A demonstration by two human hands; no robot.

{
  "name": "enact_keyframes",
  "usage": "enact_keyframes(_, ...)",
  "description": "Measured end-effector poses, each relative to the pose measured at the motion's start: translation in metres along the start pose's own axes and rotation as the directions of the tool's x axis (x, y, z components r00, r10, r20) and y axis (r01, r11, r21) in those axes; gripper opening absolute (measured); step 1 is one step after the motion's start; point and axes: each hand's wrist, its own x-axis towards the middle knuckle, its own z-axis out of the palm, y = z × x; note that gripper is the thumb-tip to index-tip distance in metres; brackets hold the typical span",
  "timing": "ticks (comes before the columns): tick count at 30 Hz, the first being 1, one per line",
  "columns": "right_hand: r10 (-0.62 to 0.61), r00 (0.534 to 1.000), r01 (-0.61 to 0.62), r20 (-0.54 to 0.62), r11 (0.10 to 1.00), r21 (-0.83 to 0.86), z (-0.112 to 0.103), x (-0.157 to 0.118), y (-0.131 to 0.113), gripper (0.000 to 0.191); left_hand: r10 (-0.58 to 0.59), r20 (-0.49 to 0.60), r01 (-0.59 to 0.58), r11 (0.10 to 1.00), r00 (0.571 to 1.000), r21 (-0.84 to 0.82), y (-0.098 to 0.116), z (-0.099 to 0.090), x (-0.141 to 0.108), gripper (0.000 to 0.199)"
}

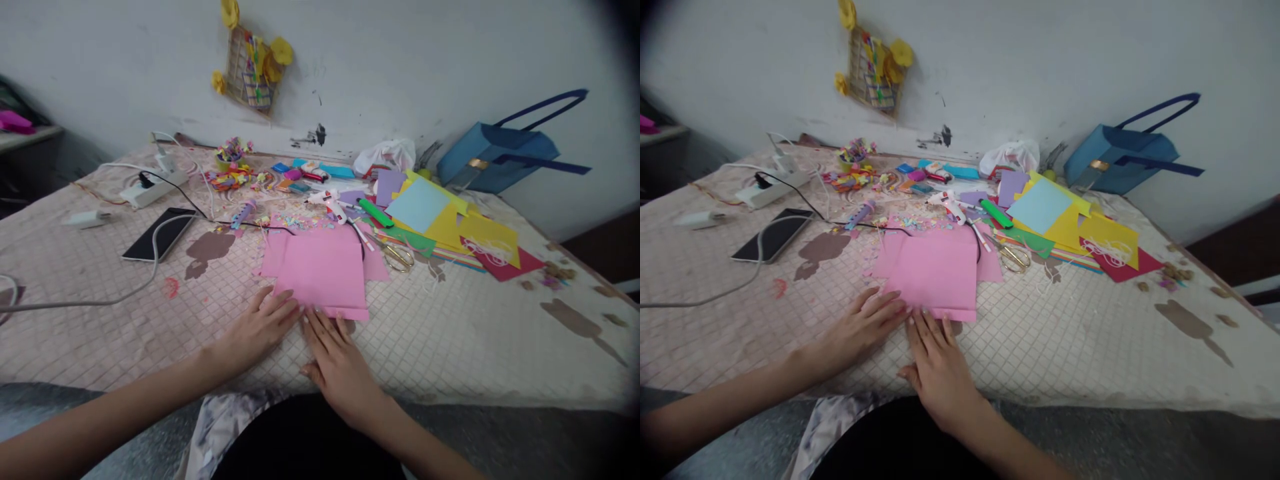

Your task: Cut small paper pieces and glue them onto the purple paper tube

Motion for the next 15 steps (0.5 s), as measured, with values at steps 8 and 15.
enact_keyframes(8,0.146,0.987,-0.152,-0.067,0.984,-0.096,0.003,-0.044,0.028,0.059,-0.018,0.036,0.021,0.995,0.999,-0.100,-0.006,-0.004,-0.001,0.045)
enact_keyframes(15,0.223,0.967,-0.236,-0.126,0.966,-0.104,0.003,-0.071,0.042,0.061,-0.042,0.050,0.048,0.991,0.998,-0.129,-0.015,-0.007,-0.012,0.046)
